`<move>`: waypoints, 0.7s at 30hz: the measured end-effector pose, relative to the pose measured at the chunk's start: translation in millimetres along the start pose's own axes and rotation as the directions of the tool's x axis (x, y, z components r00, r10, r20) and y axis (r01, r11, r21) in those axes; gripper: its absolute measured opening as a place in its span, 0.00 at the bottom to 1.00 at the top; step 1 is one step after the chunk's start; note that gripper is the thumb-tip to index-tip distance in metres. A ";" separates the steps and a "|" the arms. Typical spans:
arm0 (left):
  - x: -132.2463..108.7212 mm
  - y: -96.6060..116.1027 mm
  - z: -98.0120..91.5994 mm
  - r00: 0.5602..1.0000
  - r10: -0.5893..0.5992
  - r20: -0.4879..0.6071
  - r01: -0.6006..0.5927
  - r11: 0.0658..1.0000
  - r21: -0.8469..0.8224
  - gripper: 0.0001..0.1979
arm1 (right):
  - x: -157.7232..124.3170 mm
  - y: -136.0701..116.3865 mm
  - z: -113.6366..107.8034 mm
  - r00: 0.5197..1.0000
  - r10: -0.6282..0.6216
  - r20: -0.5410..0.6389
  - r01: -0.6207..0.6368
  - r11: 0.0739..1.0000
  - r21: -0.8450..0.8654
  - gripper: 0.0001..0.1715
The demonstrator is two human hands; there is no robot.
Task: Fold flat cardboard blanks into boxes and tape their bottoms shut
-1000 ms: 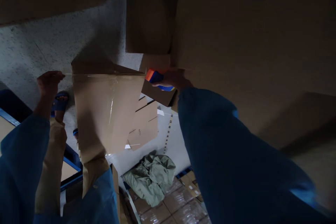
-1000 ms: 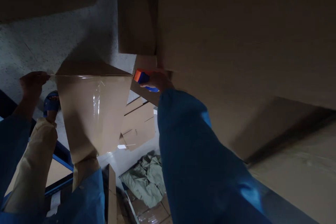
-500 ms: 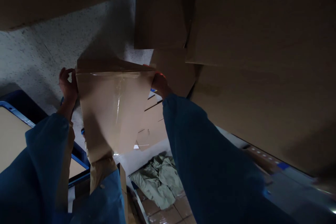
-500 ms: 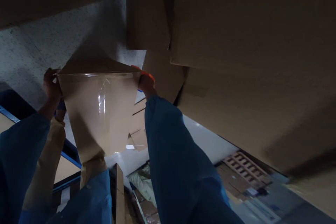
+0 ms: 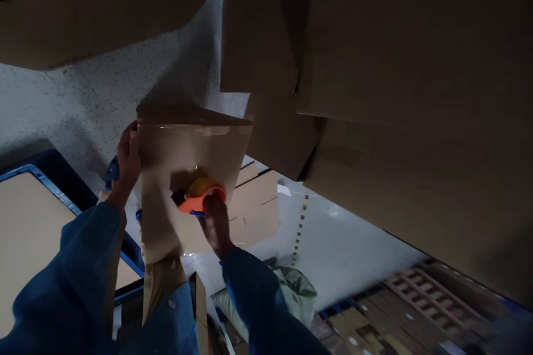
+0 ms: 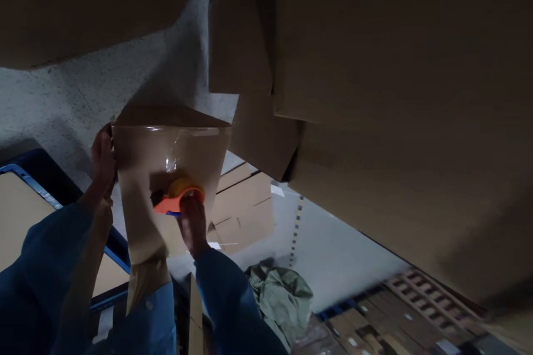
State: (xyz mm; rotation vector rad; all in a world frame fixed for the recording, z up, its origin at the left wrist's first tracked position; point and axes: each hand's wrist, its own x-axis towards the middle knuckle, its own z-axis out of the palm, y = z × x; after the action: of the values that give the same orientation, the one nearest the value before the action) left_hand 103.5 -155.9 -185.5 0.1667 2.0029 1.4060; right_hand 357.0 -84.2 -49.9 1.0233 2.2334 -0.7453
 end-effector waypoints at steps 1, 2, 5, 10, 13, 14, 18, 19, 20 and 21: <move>-0.1 6.4 1.7 1.000 0.029 -0.010 -0.029 0.999 -0.014 0.25 | -1.5 -5.2 5.2 0.999 -0.038 -0.002 0.038 0.999 0.020 0.14; 1.0 10.9 3.1 0.998 0.055 -0.013 -0.055 0.998 -0.019 0.26 | -1.4 -5.5 4.4 0.998 -0.065 -0.021 0.066 0.997 0.050 0.14; 12.5 13.5 3.6 0.995 0.094 0.040 -0.094 0.996 0.003 0.29 | 14.5 21.3 -28.5 0.978 -0.013 -0.210 0.054 0.980 0.191 0.16; 39.9 9.1 -2.1 0.979 0.124 0.164 -0.125 0.992 -0.006 0.25 | 119.8 91.2 -88.0 0.804 0.430 -0.411 -0.186 0.838 0.512 0.24; 46.5 9.3 -2.3 0.977 0.068 0.201 -0.072 0.997 0.013 0.25 | 183.3 108.9 -80.6 0.847 0.389 -0.362 -0.112 0.796 0.595 0.27; 47.0 8.4 -1.1 0.977 0.049 0.208 -0.053 0.999 0.014 0.27 | 195.9 111.3 -74.2 0.856 0.376 -0.355 -0.069 0.763 0.642 0.28; 48.2 -4.1 7.7 0.978 0.003 0.207 0.010 0.998 -0.063 0.32 | 211.3 118.4 -58.9 0.867 0.380 -0.323 0.087 0.523 0.848 0.28; 49.1 -8.4 9.7 0.978 -0.007 0.211 0.028 0.995 -0.095 0.33 | 211.6 120.5 -59.8 0.882 0.376 -0.284 0.084 0.468 0.880 0.26; 50.2 -12.2 11.3 0.975 -0.018 0.224 0.048 0.991 -0.129 0.34 | 212.1 122.6 -62.1 0.901 0.365 -0.236 0.066 0.421 0.905 0.25; 51.1 -15.1 12.4 0.970 -0.025 0.244 0.065 0.985 -0.158 0.35 | 213.0 124.3 -65.3 0.919 0.348 -0.185 0.041 0.383 0.923 0.24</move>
State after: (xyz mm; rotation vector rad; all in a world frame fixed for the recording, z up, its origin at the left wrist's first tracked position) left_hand 75.8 -128.7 -224.1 0.2067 1.6758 1.4415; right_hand 322.4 131.3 -182.1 1.9957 1.8142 -1.9767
